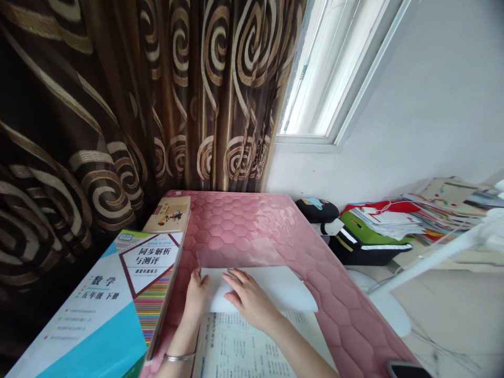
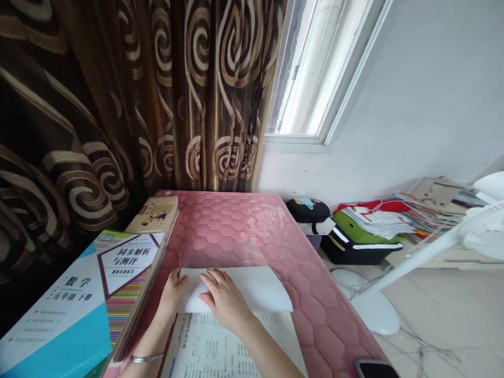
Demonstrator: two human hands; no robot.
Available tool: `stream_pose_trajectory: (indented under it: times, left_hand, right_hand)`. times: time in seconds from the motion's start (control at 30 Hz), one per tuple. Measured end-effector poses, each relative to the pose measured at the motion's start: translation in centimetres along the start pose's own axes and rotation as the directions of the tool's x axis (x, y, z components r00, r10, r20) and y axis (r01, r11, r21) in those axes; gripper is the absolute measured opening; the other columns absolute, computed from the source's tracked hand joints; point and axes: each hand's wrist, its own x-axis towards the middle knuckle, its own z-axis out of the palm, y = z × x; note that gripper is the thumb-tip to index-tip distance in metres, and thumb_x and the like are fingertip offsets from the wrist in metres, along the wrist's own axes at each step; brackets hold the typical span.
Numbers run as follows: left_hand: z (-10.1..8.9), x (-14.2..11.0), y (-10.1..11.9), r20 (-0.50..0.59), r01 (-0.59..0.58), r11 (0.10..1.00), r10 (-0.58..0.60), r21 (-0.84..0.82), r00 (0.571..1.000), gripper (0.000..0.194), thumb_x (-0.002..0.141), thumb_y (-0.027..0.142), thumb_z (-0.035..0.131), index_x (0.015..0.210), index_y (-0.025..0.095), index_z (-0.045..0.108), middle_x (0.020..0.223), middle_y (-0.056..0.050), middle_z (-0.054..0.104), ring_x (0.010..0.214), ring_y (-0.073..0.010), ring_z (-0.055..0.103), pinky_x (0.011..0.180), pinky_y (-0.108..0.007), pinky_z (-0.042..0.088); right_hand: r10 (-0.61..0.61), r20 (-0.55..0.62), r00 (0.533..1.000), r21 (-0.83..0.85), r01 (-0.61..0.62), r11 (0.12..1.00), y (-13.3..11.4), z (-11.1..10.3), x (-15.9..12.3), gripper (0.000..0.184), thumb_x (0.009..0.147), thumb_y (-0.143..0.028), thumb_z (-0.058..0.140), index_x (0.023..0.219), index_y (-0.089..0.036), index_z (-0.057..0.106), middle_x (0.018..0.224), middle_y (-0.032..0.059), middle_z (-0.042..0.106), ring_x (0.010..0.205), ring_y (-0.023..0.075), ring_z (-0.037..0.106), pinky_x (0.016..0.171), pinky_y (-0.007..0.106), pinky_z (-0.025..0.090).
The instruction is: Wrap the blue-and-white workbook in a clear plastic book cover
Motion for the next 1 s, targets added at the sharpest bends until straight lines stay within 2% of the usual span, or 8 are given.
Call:
stream_pose_trajectory:
  times: [0.1,0.2,0.37,0.47,0.6,0.7,0.87,1.0]
  left_hand:
    - [0.2,0.1,-0.2,-0.055,-0.003,0.994,0.009,0.107,0.998,0.035,0.073,0.025,0.048,0.104,0.013,0.057,0.109,-0.017,0.067,0.107,-0.0270,0.062,0.094,-0.036,0.045]
    - [0.3,-0.1,0.0,-0.049,-0.016,0.984,0.025,0.175,0.998,0.035,0.078,0.021,0.046,0.111,0.012,0.053,0.121,-0.020,0.062,0.118,-0.0259,0.057,0.098,-0.033,0.043]
    - [0.4,-0.8,0.9,-0.062,-0.002,0.968,0.018,0.251,0.998,0.041,0.083,0.016,0.045,0.124,0.010,0.043,0.127,-0.024,0.058,0.118,-0.0255,0.058,0.095,-0.032,0.045]
    - [0.4,-1.4,1.6,-0.052,-0.018,0.963,0.033,0.271,0.998,0.041,0.085,0.014,0.045,0.125,0.009,0.040,0.113,-0.023,0.065,0.102,-0.0253,0.066,0.085,-0.033,0.049]
    - [0.3,-2.0,2.4,-0.027,-0.024,0.931,0.037,0.363,0.999,0.032,0.088,0.015,0.044,0.119,0.011,0.042,0.095,-0.017,0.069,0.080,-0.0219,0.069,0.069,-0.028,0.047]
    - [0.2,-2.3,2.9,-0.024,-0.015,0.868,0.031,0.496,0.999,0.026,0.090,0.017,0.043,0.115,0.013,0.044,0.085,-0.012,0.070,0.069,-0.0203,0.067,0.060,-0.026,0.041]
    - [0.0,-2.3,2.9,0.054,-0.115,0.782,0.104,0.612,0.993,0.020,0.087,0.011,0.042,0.096,0.018,0.058,0.088,-0.009,0.069,0.076,-0.0178,0.066,0.065,-0.024,0.040]
    - [-0.2,-2.3,2.5,0.069,-0.188,0.792,0.182,0.580,0.981,0.025,0.086,0.009,0.041,0.090,0.019,0.064,0.092,-0.008,0.069,0.081,-0.0168,0.065,0.071,-0.023,0.042]
  right_hand:
    - [0.030,-0.065,0.997,-0.063,-0.034,0.997,2.5,-1.1,-1.3,0.032,0.094,-0.030,0.047,0.123,-0.024,0.060,0.131,0.0078,0.058,0.121,0.0229,0.052,0.103,0.043,0.042]
    - [0.170,-0.164,0.972,-0.170,-0.197,0.966,5.4,-2.3,-3.4,0.029,0.095,-0.029,0.044,0.113,-0.024,0.066,0.125,0.0074,0.061,0.118,0.0242,0.053,0.102,0.045,0.041]
    - [0.527,-0.278,0.803,-0.232,-0.588,0.775,8.5,-4.1,-6.3,0.034,0.094,-0.035,0.041,0.108,-0.022,0.070,0.122,0.0124,0.060,0.111,0.0303,0.054,0.090,0.047,0.046]
    - [0.618,-0.306,0.724,-0.227,-0.686,0.692,8.8,-5.0,-7.2,0.040,0.093,-0.040,0.038,0.110,-0.022,0.070,0.112,0.0162,0.061,0.109,0.0340,0.054,0.085,0.049,0.046]
    - [0.694,-0.263,0.670,-0.138,-0.738,0.661,8.8,-5.4,-7.6,0.044,0.093,-0.043,0.034,0.114,-0.024,0.068,0.106,0.0140,0.067,0.107,0.0331,0.058,0.086,0.049,0.045]
    - [0.712,-0.203,0.672,0.005,-0.727,0.687,9.4,-5.5,-7.3,0.040,0.092,-0.041,0.038,0.113,-0.025,0.068,0.107,0.0083,0.071,0.104,0.0268,0.063,0.088,0.041,0.047]
    - [0.673,-0.205,0.711,0.145,-0.658,0.739,10.9,-5.4,-6.0,0.034,0.088,-0.033,0.044,0.107,-0.022,0.070,0.105,0.0063,0.073,0.099,0.0214,0.066,0.086,0.031,0.049]
    - [0.686,-0.246,0.685,0.254,-0.637,0.728,11.1,-5.1,-5.7,0.034,0.084,-0.032,0.044,0.102,-0.021,0.071,0.104,0.0069,0.073,0.098,0.0217,0.067,0.087,0.032,0.050]
